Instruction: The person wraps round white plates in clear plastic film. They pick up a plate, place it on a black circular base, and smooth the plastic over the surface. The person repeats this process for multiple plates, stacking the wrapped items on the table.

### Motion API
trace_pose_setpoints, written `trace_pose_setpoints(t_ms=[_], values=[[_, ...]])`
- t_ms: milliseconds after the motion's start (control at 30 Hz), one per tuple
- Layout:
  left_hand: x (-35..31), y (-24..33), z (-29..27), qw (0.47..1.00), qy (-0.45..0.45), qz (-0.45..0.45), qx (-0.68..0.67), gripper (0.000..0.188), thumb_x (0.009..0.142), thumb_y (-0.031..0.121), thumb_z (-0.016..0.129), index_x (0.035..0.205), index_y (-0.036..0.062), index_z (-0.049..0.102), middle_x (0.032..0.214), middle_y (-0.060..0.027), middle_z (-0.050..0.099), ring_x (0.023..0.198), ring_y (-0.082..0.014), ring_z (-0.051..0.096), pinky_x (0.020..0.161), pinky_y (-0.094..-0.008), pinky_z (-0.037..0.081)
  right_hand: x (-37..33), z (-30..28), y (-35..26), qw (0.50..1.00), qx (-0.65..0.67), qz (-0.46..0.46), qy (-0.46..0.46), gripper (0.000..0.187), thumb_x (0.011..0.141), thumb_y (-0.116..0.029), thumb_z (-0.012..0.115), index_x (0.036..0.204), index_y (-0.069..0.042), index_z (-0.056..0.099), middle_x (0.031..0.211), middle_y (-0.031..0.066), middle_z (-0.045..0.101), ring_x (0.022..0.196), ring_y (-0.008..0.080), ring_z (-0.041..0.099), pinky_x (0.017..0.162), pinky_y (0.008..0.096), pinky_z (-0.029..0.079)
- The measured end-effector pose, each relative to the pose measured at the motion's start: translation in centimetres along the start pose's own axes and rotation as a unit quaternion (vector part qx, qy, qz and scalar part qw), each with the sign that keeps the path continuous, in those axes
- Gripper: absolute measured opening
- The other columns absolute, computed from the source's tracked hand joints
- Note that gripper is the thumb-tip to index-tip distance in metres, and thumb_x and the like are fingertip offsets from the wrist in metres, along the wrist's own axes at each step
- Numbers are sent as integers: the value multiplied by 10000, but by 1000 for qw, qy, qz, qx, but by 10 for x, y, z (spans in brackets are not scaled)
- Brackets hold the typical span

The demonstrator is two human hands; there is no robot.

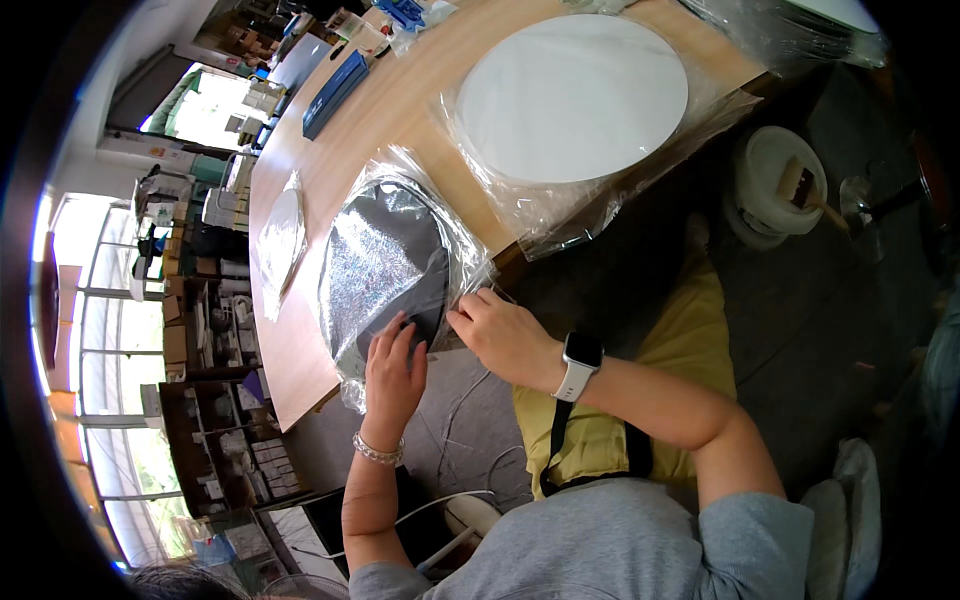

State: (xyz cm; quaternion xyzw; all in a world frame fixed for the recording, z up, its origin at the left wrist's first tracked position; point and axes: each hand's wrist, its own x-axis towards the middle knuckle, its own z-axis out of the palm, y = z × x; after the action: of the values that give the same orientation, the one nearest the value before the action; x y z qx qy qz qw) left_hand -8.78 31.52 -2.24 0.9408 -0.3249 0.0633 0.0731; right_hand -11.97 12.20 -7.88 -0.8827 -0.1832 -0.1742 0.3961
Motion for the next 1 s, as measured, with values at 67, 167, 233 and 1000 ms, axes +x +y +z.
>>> trace_pose_setpoints(t_ms=[67,167,233,1000], values=[[0,-2,-2,1000,-10,11,3,288,794,62,608,1061,-40,572,1195,-190,538,1040,-357,530,888,-411,443,0,0,2,1000,5,-1,0,295,761,-42,523,1038,5,614,894,84,555,875,242,538,746,303,493],[0,-2,-6,999,-27,18,12,296,774,52,615,1054,-38,578,1193,-192,543,1045,-352,540,887,-408,449,1,-3,3,1000,10,-9,-3,306,756,-40,527,1047,2,614,891,81,555,871,237,532,743,297,491],[-1,-4,-8,999,-38,23,17,298,767,46,619,1049,-40,580,1190,-196,546,1053,-347,543,886,-405,454,0,-1,5,1000,5,-18,-2,306,751,-39,532,1042,-1,618,886,80,554,865,233,528,743,291,487],[1,-11,-18,993,-98,64,23,291,789,99,621,1038,-46,586,1184,-188,545,1108,-324,532,905,-379,468,0,-1,7,999,26,-29,-4,277,740,-44,545,995,16,635,870,78,563,855,230,524,773,293,464]])
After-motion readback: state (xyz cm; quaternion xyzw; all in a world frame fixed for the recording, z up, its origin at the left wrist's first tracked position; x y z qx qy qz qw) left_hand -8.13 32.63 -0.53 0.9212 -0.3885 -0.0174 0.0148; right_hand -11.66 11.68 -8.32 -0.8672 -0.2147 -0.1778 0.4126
